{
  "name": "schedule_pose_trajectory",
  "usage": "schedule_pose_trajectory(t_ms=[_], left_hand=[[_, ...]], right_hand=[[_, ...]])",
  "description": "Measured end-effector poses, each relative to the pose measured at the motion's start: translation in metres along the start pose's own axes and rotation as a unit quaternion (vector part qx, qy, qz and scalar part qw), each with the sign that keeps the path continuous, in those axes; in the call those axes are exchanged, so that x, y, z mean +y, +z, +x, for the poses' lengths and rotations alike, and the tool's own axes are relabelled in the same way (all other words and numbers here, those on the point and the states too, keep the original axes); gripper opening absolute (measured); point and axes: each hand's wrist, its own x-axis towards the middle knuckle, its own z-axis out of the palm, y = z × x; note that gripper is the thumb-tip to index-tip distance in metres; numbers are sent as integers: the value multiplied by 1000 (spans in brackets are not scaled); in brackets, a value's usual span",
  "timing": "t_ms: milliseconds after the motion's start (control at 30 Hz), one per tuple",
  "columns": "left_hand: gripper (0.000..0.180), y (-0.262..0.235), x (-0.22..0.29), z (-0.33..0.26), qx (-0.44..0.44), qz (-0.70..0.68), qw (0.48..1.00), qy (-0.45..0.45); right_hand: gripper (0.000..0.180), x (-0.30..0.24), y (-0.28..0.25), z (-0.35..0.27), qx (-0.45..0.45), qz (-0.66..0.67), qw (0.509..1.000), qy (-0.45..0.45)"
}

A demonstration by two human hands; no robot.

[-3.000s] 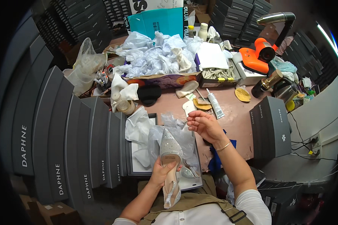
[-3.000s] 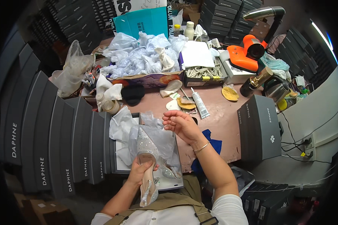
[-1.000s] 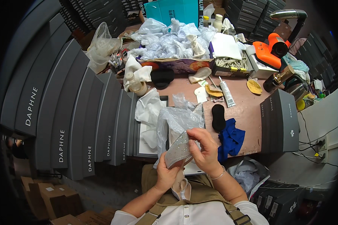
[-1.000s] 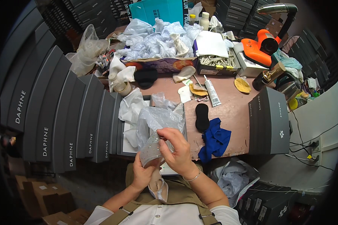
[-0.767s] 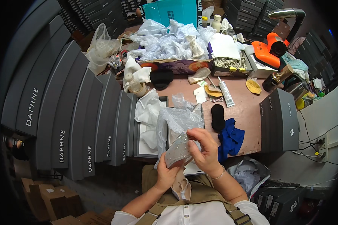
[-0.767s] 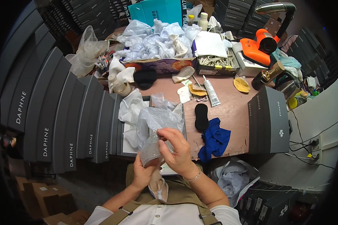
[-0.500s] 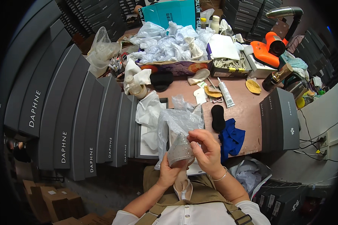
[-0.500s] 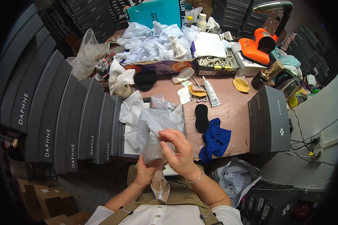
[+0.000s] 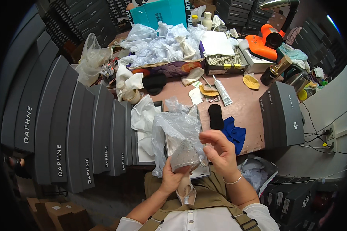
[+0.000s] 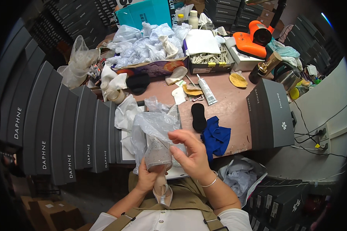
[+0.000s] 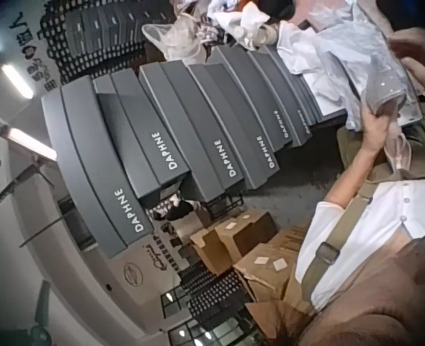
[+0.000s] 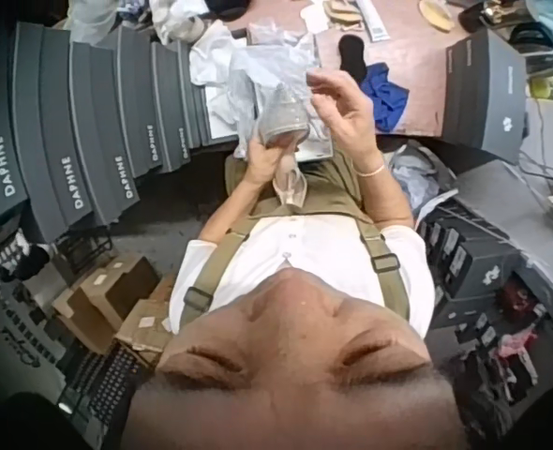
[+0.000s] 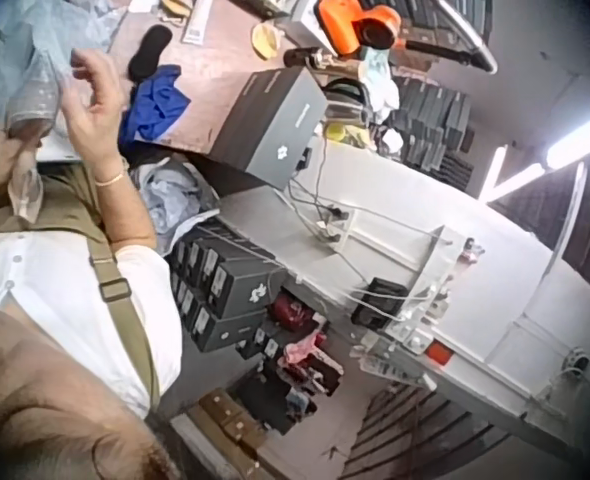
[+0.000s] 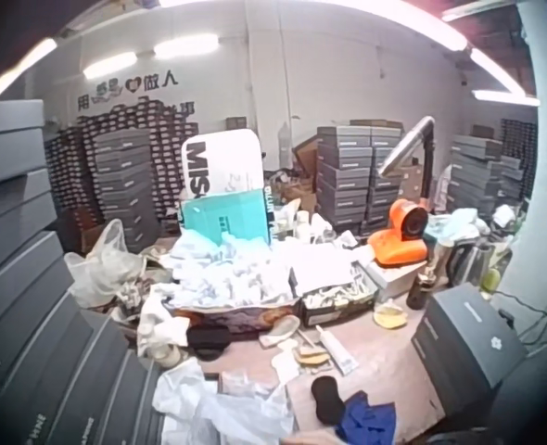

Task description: Clean a pair of glittery high-heeled shoes with a cloth and cleaning agent, then wrap them in tissue paper and pack them into a shoebox.

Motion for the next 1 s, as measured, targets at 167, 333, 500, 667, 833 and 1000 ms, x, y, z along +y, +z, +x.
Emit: schedule_pose_trajectory(t_ms=[167, 333, 500, 667, 833, 1000], left_hand=[[37, -4, -1, -3, 10, 80, 996, 34], [37, -5, 4, -6, 33, 150, 987, 46], [39, 0, 11, -7, 39, 187, 979, 75], [42, -2, 11, -8, 32, 210, 974, 81], [44, -3, 10, -9, 27, 208, 975, 80], [45, -1, 13, -10, 29, 208, 975, 74]], right_hand=[[25, 6, 9, 7, -22, 88, 991, 98], [20, 7, 9, 10, -18, 92, 990, 105], [17, 5, 8, 12, -11, 74, 992, 106], [15, 8, 8, 13, -7, 67, 992, 110], [14, 9, 9, 13, -2, 65, 992, 109], [13, 10, 9, 13, 2, 57, 993, 105]])
